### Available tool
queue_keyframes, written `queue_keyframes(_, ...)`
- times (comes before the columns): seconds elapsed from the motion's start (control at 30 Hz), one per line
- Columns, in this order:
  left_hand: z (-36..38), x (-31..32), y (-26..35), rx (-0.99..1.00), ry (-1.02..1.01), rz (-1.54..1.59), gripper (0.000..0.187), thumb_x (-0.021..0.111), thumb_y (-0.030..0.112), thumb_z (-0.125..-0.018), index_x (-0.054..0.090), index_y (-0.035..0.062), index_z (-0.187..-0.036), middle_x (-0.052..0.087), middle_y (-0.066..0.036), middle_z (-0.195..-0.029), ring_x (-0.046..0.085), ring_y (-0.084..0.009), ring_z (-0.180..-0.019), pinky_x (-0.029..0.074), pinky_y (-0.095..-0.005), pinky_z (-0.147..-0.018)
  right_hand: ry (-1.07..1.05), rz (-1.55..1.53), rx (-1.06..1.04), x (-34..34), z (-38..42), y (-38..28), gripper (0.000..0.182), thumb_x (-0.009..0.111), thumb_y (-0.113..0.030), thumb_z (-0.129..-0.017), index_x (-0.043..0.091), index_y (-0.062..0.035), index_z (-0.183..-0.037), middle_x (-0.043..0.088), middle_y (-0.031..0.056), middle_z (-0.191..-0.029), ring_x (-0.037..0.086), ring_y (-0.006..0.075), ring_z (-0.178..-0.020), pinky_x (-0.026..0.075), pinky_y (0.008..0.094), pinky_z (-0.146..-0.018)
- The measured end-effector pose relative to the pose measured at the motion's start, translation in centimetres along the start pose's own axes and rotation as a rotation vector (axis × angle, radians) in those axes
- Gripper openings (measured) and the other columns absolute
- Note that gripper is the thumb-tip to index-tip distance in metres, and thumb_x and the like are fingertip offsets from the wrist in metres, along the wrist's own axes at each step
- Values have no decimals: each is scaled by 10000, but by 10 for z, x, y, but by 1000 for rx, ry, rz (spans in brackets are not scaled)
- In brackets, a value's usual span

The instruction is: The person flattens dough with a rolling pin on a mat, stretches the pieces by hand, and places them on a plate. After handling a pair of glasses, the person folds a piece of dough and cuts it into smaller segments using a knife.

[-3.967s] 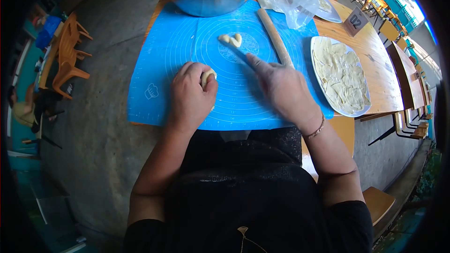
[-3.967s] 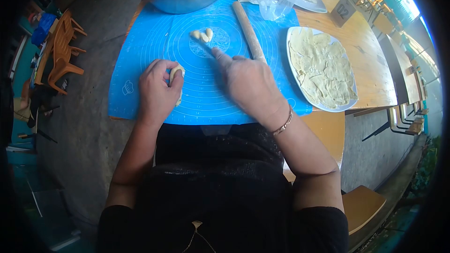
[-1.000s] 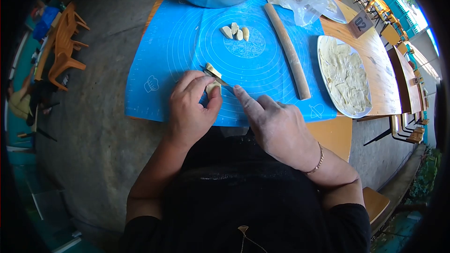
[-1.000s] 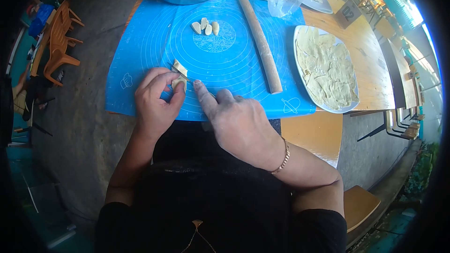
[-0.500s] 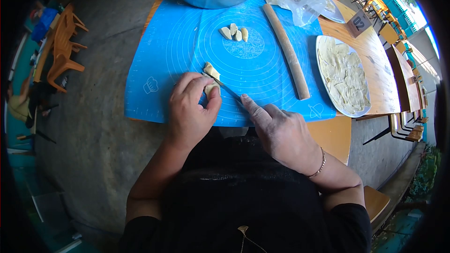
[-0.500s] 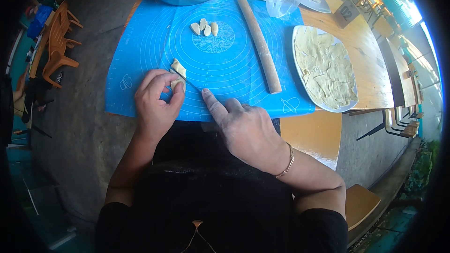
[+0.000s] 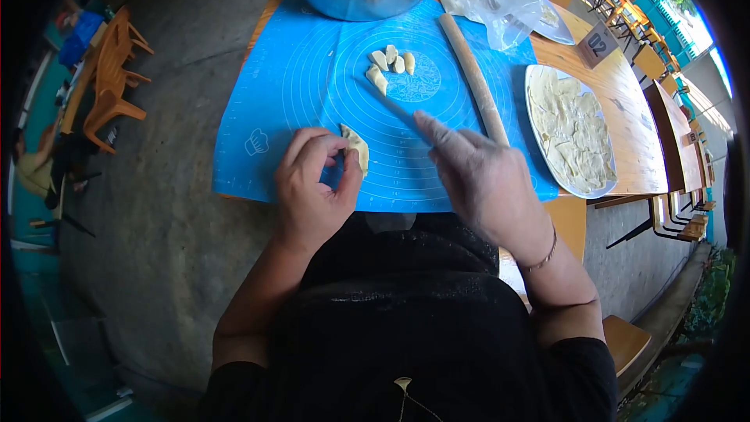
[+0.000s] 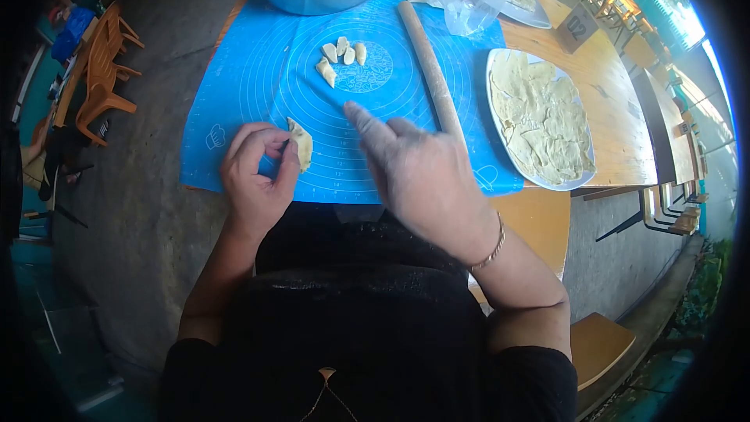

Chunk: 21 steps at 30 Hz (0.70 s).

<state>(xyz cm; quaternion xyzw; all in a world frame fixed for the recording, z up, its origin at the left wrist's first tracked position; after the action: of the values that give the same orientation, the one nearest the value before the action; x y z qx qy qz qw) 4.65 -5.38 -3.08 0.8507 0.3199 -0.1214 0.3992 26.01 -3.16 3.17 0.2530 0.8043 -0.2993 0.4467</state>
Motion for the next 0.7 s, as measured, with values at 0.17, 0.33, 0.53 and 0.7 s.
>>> queue_keyframes(0.17, 5, -4, 5, 70, -34, -41, 184, 725, 5, -763, 617, -16, -911, 629, -144, -904, 634, -265, -785, 534, -342, -652, -206, -75, 28, -2, 30, -20, 601, 676, -77, -816, 514, -62, -1394, 619, 132, -829, 667, 297, -654, 530, 389, -549)
queue_keyframes(0.33, 9, 0, -1, 103, -37, -66, 197, 731, 9, -747, 618, -16, -906, 630, -158, -906, 623, -309, -819, 516, -389, -715, -231, -110, 33, -5, 39, -27, 624, 682, -86, -810, 503, -55, -1407, 617, 142, -831, 667, 296, -646, 533, 378, -542)
queue_keyframes(0.53, 8, 0, -1, 144, -14, -124, 192, 747, -15, -737, 656, -8, -906, 657, -140, -905, 654, -252, -772, 543, -323, -665, -247, -59, 18, 3, 42, -30, 633, 679, -78, -796, 513, -60, -1406, 614, 146, -832, 666, 279, -631, 530, 373, -532)
queue_keyframes(0.7, 7, 1, 0, 162, -24, -144, 188, 743, -8, -734, 654, -6, -899, 659, -135, -888, 644, -276, -785, 525, -350, -678, -204, 18, -36, 10, 40, -29, 591, 630, -62, -817, 522, -47, -1398, 606, 142, -830, 651, 268, -613, 533, 370, -552)
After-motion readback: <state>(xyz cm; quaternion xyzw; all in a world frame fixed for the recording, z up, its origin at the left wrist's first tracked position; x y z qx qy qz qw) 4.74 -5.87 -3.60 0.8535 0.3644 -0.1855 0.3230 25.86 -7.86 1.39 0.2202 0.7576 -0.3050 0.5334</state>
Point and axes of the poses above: each hand's wrist, its own z-axis away from the middle knuckle, its own x-axis out of the palm, y = z × x, the point moved 2 cm from there along -z, towards the middle knuckle
